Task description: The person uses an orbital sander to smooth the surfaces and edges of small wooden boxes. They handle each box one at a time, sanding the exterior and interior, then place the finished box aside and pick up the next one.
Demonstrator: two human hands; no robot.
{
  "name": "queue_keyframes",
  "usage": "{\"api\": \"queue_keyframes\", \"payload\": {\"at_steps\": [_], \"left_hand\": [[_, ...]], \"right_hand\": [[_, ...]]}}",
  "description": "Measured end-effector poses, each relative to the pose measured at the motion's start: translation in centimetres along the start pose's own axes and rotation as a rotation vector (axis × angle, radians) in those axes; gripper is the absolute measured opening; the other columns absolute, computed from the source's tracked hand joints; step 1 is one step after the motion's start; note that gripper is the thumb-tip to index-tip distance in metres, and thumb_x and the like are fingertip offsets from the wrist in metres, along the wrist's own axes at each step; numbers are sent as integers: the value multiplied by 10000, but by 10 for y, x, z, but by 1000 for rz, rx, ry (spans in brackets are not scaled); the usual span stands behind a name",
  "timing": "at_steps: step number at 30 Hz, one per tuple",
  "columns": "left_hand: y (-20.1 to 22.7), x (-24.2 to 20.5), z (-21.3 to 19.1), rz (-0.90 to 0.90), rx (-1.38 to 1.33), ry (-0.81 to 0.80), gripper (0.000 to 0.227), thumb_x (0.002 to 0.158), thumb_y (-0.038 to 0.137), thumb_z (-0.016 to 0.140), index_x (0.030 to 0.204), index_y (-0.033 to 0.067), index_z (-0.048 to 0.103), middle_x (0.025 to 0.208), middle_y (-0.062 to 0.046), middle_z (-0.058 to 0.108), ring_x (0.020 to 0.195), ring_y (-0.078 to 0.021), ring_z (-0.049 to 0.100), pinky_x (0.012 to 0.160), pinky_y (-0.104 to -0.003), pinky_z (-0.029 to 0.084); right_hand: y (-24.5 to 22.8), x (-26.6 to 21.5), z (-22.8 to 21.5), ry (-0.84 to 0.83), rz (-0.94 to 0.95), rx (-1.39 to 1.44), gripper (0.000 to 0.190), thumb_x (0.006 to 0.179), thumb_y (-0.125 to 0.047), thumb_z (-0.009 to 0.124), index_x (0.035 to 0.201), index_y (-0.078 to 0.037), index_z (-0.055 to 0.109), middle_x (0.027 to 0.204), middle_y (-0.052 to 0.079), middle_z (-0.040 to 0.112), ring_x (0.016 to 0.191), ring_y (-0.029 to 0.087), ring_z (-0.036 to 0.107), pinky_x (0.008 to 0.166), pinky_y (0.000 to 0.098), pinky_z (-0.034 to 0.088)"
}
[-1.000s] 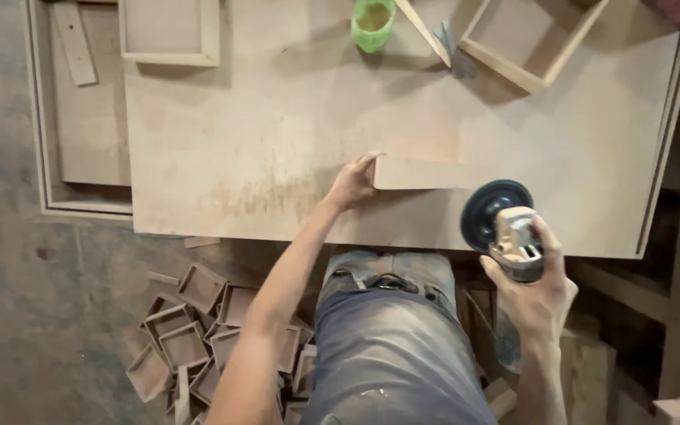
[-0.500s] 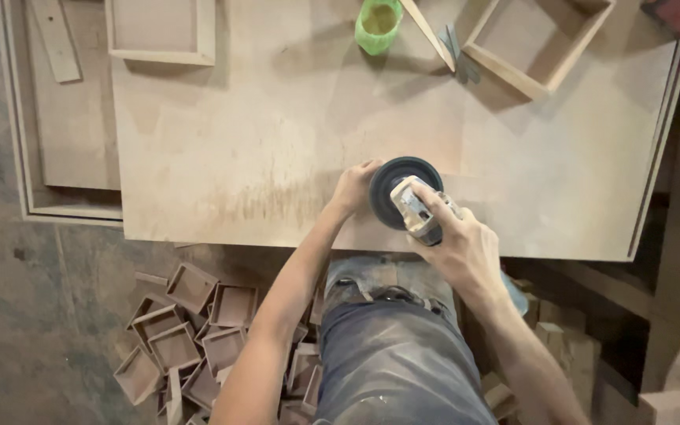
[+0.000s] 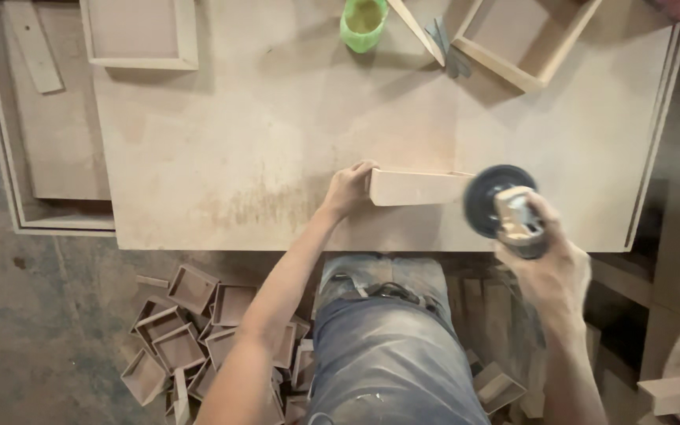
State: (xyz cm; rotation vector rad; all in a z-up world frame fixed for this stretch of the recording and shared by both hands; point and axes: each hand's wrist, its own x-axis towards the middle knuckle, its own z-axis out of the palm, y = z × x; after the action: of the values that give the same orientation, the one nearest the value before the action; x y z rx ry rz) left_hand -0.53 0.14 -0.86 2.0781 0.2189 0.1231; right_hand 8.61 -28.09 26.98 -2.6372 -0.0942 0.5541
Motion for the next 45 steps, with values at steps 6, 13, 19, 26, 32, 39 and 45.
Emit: {"api": "queue_keyframes", "payload": {"at_steps": [6,13,19,26,32,39,45], "left_hand": [[2,3,1,25,-70,-13,388,778,88,769,1138,130,631,1049,-140,711,993,-391,688,810,-452,575],[90,22,-33,170,212,-34,511,616,168,807,1080,53,624,1029,-159,661,1029,-385,625,862,-512,495],[179,45,-9,169,600,-167,513,657,184,802,1138,101,645,1052,-119,655,1042,-307,643,870,-534,464],[153,37,-47,250,291,-208,997,510,263,898,1396,32,502,1353,-261,554,1329,-435,479,1071,-555,404],[80,12,-52,96,-42,-205,787,614,125,873,1338,95,566,1310,-161,628,1248,-393,564,1033,-457,486],[28,5,-6,86,-17,-96,387,735,78,767,1107,131,677,1073,-98,708,959,-374,696,805,-450,576],[20,17,-7,210,-27,-84,377,752,2,690,1101,143,674,1087,-87,701,944,-380,692,790,-454,569]], "right_hand": [[61,-45,-13,352,240,136,867,753,-159,904,1532,-280,543,1404,121,689,1241,279,692,1080,408,553],[99,-93,-13,520,277,194,835,759,-160,942,1501,-205,562,1446,137,650,1283,272,649,1093,407,534],[96,-94,-12,512,331,297,856,716,-186,942,1490,-230,577,1394,104,680,1223,233,676,1050,379,554],[41,-68,-15,370,96,326,827,737,-171,915,1485,-216,566,1370,124,682,1193,237,693,1025,381,570],[-21,-44,-1,133,-77,276,830,732,-175,883,1488,-220,544,1263,122,724,1113,248,732,951,368,592],[-80,-30,32,-22,-390,148,802,761,-175,872,1478,-260,523,1221,168,728,1068,317,737,888,410,597],[-91,-21,47,-155,-344,-112,822,701,-273,878,1448,-335,541,1099,162,725,937,369,719,787,476,578]]}}
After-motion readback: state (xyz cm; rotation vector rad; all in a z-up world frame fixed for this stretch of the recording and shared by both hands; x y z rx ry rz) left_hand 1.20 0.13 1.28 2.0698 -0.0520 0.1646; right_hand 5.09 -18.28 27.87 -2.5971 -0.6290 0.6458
